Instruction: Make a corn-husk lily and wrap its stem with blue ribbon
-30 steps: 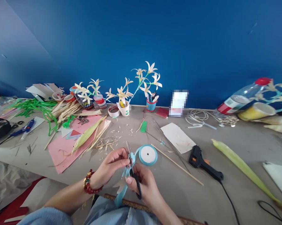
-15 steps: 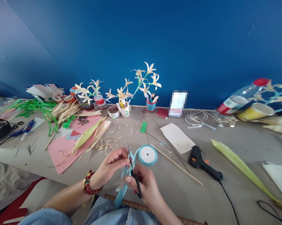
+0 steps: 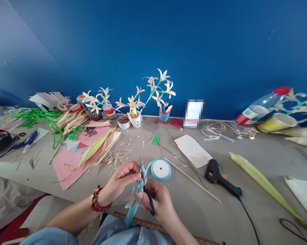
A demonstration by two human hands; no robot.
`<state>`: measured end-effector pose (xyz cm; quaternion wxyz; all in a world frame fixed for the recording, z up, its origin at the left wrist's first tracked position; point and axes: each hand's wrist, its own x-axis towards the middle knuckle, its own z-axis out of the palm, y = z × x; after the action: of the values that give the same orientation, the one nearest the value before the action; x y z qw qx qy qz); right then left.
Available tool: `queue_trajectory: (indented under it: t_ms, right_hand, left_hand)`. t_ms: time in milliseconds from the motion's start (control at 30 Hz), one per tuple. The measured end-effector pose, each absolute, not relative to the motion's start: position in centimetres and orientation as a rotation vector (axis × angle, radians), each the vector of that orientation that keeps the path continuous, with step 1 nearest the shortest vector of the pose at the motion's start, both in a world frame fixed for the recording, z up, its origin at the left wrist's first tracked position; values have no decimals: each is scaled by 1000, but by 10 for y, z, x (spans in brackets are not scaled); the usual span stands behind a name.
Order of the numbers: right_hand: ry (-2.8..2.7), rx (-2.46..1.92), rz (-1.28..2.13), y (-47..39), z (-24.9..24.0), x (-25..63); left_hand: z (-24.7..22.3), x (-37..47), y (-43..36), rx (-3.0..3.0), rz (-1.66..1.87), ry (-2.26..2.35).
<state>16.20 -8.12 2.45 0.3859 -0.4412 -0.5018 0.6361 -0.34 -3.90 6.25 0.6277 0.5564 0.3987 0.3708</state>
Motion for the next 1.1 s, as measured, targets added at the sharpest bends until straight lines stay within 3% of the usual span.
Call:
queue_trajectory:
  t_ms: [1100]
  right_hand:
    - [-1326, -1062, 1585, -81, 29, 162]
  left_hand:
    - [63, 0, -45, 1566, 967, 1047]
